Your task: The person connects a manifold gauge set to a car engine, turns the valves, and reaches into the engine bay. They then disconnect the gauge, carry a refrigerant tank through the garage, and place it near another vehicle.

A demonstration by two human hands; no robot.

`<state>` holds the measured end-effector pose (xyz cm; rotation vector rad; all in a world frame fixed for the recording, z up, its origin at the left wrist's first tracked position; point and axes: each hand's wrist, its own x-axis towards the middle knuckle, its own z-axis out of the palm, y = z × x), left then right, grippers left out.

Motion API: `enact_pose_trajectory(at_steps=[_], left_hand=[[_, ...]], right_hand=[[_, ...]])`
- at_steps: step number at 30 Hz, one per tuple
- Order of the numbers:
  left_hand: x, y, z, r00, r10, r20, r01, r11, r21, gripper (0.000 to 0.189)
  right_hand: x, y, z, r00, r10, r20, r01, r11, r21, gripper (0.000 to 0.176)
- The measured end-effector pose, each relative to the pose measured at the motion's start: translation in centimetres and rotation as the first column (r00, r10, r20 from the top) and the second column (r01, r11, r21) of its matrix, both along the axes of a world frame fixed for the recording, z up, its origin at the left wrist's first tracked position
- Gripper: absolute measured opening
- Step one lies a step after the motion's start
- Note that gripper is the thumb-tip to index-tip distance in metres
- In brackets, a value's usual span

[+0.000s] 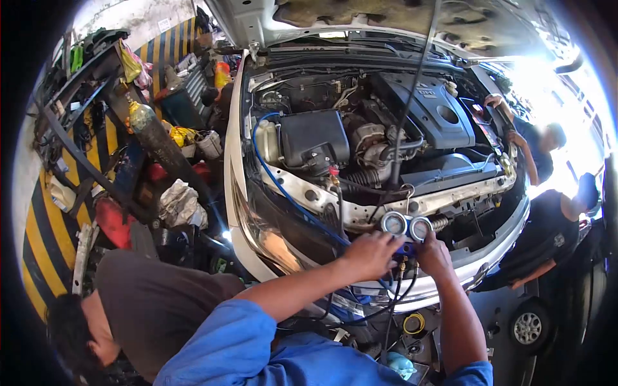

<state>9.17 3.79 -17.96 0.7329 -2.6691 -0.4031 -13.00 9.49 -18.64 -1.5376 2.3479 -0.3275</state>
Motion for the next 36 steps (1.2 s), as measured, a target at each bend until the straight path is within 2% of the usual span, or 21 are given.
enact_pose_trajectory(at_steps=[3, 4, 6, 7, 9, 12, 14, 15, 18, 20, 22, 23, 26, 27, 30, 31, 34, 35, 36], left_hand=[[-2.7, -1.9, -0.5, 0.965, -0.097, 0.244, 0.081, 0.994, 0.077, 0.042], [-3.7, -2.2, -1.7, 0.976, -0.115, 0.186, 0.106, 0.993, 0.058, 0.033], [-4.2, -2.4, -2.8, 0.974, -0.137, 0.181, 0.144, 0.989, -0.025, 0.029], [-4.4, -2.4, -3.1, 0.972, -0.14, 0.19, 0.146, 0.989, -0.019, 0.028], [-4.8, -2.8, -3.3, 0.967, -0.141, 0.211, 0.148, 0.989, -0.016, 0.027], [-4.8, -2.8, -2.7, 0.953, -0.153, 0.263, 0.155, 0.988, 0.012, 0.031], [-4.7, -2.8, -3.4, 0.96, -0.157, 0.232, 0.17, 0.985, -0.038, 0.033], [-4.6, -2.7, -3.7, 0.964, -0.154, 0.217, 0.171, 0.983, -0.062, 0.034], [-3.7, -2.6, -2.8, 0.971, -0.159, 0.177, 0.172, 0.983, -0.06, 0.037], [-3.8, -2.7, -2.3, 0.97, -0.165, 0.177, 0.18, 0.981, -0.073, 0.034], [-3.8, -2.8, -2.3, 0.976, -0.158, 0.148, 0.171, 0.982, -0.078, 0.031], [-3.9, -2.8, -2.6, 0.98, -0.148, 0.135, 0.161, 0.983, -0.09, 0.029], [-3.9, -2.8, -2.9, 0.981, -0.143, 0.128, 0.163, 0.974, -0.157, 0.027], [-3.9, -2.8, -2.9, 0.981, -0.148, 0.127, 0.167, 0.973, -0.156, 0.027], [-4.0, -2.8, -2.7, 0.979, -0.153, 0.134, 0.173, 0.972, -0.158, 0.028], [-4.0, -2.8, -2.6, 0.979, -0.152, 0.139, 0.173, 0.972, -0.16, 0.029], [-3.8, -2.8, -2.6, 0.977, -0.155, 0.149, 0.177, 0.973, -0.146, 0.032], [-3.9, -2.9, -2.6, 0.976, -0.156, 0.155, 0.176, 0.976, -0.126, 0.033], [-3.9, -2.8, -2.5, 0.974, -0.158, 0.161, 0.176, 0.979, -0.104, 0.034]], right_hand=[[0.3, -0.7, 0.2, 0.995, 0.04, -0.09, -0.034, 0.997, 0.068, 0.041], [0.6, -0.8, 0.6, 0.992, 0.059, -0.113, -0.047, 0.992, 0.114, 0.039], [1.2, -1.2, 1.8, 0.984, 0.097, -0.153, -0.066, 0.978, 0.196, 0.037], [2.0, -1.5, 2.9, 0.986, 0.067, -0.15, -0.022, 0.96, 0.279, 0.036], [1.0, -1.2, 2.5, 0.902, 0.332, -0.275, -0.295, 0.94, 0.169, 0.039], [0.5, -0.8, 1.5, 0.815, 0.456, -0.358, -0.424, 0.89, 0.167, 0.041], [0.9, -0.8, 1.5, 0.906, 0.33, -0.264, -0.304, 0.943, 0.135, 0.039], [2.3, -1.3, 3.4, 0.972, 0.14, -0.186, -0.113, 0.982, 0.15, 0.039], [2.1, -1.7, 2.1, 0.994, -0.046, -0.098, 0.06, 0.988, 0.143, 0.039], [1.6, -1.3, 1.7, 0.989, 0.06, -0.138, -0.038, 0.986, 0.161, 0.038], [0.9, 0.1, 1.3, 0.868, 0.363, -0.338, -0.374, 0.927, 0.034, 0.039], [0.9, 0.7, 1.6, 0.819, 0.401, -0.41, -0.471, 0.878, -0.082, 0.037], [1.3, 0.4, 3.1, 0.972, 0.172, -0.159, -0.167, 0.985, 0.044, 0.034], [1.5, -0.1, 3.9, 0.997, 0.045, -0.067, -0.035, 0.988, 0.148, 0.03], [0.9, -0.5, 3.6, 0.983, 0.168, -0.075, -0.15, 0.967, 0.207, 0.033], [0.4, 0.3, 3.2, 0.898, 0.37, -0.238, -0.365, 0.929, 0.067, 0.04], [-0.4, 0.2, 3.8, 0.814, 0.503, -0.291, -0.513, 0.857, 0.045, 0.047], [-0.3, -0.7, 4.4, 0.893, 0.42, -0.165, -0.403, 0.906, 0.127, 0.04], [-0.2, -1.1, 4.2, 0.934, 0.333, -0.132, -0.308, 0.934, 0.179, 0.038]])
